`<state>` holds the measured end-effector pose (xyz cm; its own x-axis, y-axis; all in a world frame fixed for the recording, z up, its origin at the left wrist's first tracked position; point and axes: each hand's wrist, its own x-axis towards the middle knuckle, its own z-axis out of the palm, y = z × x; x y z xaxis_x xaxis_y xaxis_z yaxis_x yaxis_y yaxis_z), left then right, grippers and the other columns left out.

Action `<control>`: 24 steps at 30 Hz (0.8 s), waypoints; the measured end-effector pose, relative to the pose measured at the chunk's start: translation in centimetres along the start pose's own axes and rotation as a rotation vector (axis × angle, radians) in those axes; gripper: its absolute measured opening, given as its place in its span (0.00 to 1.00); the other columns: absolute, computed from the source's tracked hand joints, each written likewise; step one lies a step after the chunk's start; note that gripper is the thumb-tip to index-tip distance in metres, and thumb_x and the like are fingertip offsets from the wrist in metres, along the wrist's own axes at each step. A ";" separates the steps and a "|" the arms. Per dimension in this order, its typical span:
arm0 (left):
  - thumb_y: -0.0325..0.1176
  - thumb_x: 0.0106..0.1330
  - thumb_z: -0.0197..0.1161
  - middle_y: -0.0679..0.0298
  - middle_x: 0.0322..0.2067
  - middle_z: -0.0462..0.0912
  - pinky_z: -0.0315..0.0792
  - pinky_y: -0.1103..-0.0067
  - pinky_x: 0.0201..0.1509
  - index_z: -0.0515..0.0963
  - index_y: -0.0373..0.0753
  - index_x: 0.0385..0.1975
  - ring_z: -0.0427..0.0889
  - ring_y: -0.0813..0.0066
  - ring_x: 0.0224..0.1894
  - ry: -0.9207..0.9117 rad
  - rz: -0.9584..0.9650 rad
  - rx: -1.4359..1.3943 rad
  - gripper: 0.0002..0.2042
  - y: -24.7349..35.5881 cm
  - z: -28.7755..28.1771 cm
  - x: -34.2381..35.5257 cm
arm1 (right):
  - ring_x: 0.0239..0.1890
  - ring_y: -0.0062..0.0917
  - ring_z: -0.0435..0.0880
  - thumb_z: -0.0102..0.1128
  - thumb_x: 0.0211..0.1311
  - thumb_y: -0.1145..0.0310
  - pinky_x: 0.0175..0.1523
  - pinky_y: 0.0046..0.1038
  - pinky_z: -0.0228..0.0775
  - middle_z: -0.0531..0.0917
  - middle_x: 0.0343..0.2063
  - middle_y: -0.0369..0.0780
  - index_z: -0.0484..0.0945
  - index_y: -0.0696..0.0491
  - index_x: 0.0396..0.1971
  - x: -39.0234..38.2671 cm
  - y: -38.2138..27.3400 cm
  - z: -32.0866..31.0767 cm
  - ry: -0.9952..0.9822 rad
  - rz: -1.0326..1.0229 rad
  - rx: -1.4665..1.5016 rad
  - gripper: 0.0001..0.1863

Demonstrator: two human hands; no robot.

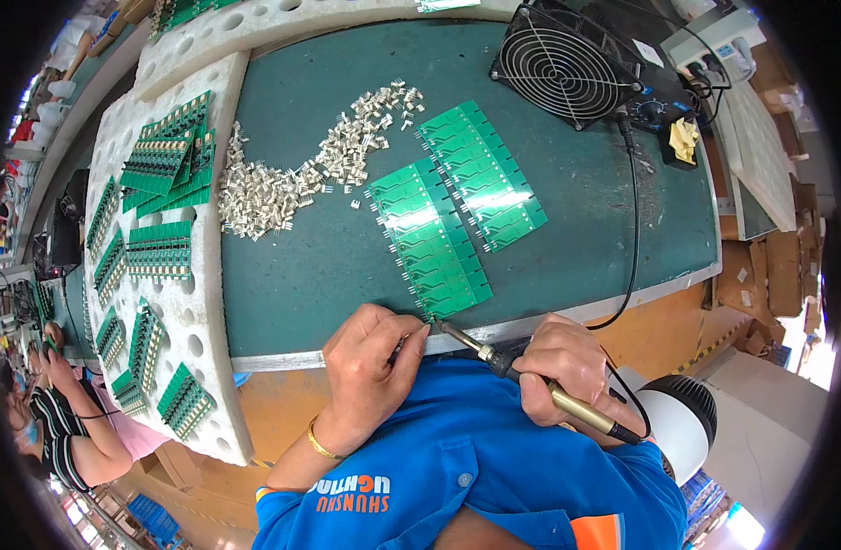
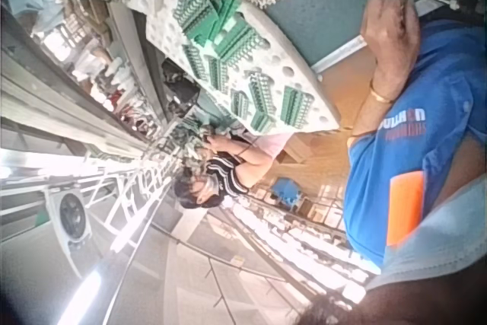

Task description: The person solders electronic components onto a green circuit board using a soldering iron and solder wire.

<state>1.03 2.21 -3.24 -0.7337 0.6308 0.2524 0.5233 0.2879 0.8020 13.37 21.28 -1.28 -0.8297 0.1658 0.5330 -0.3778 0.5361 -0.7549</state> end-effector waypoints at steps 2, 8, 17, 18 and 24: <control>0.19 0.53 0.71 0.63 0.21 0.77 0.67 0.80 0.23 0.82 0.34 0.27 0.75 0.76 0.21 0.006 -0.001 -0.002 0.05 0.0 0.0 0.0 | 0.15 0.29 0.74 0.64 0.45 0.80 0.22 0.29 0.65 0.77 0.17 0.39 0.77 0.57 0.28 -0.1 0.1 -0.1 0.002 -0.006 -0.004 0.08; 0.19 0.53 0.71 0.63 0.21 0.77 0.67 0.81 0.22 0.81 0.34 0.26 0.74 0.77 0.21 0.022 -0.003 -0.006 0.05 -0.1 0.0 -0.1 | 0.15 0.30 0.74 0.63 0.44 0.80 0.22 0.29 0.65 0.77 0.17 0.39 0.77 0.57 0.28 -0.1 0.1 -0.1 0.017 -0.012 0.002 0.09; 0.19 0.53 0.71 0.63 0.22 0.77 0.68 0.81 0.22 0.82 0.35 0.27 0.74 0.77 0.20 -0.010 -0.003 -0.016 0.05 -0.1 0.0 0.0 | 0.14 0.29 0.73 0.64 0.43 0.80 0.21 0.29 0.62 0.77 0.16 0.39 0.77 0.58 0.27 -0.3 0.4 0.3 0.041 -0.020 0.017 0.08; 0.20 0.54 0.71 0.63 0.22 0.77 0.68 0.81 0.22 0.82 0.35 0.27 0.75 0.77 0.20 -0.010 -0.005 -0.014 0.05 0.0 0.0 0.0 | 0.14 0.29 0.73 0.64 0.43 0.80 0.21 0.29 0.62 0.77 0.16 0.39 0.77 0.58 0.27 -0.3 0.4 0.4 0.047 -0.023 0.025 0.08; 0.20 0.55 0.71 0.63 0.22 0.77 0.68 0.81 0.22 0.82 0.35 0.27 0.75 0.78 0.20 -0.023 -0.015 -0.008 0.04 0.0 0.0 0.1 | 0.14 0.29 0.73 0.63 0.41 0.81 0.21 0.28 0.62 0.76 0.16 0.39 0.77 0.57 0.27 -0.2 0.3 0.3 0.044 -0.016 0.020 0.09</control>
<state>0.99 2.30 -3.21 -0.7313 0.6428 0.2281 0.5088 0.2914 0.8101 13.24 21.16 -1.75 -0.8046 0.1938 0.5613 -0.3996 0.5225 -0.7532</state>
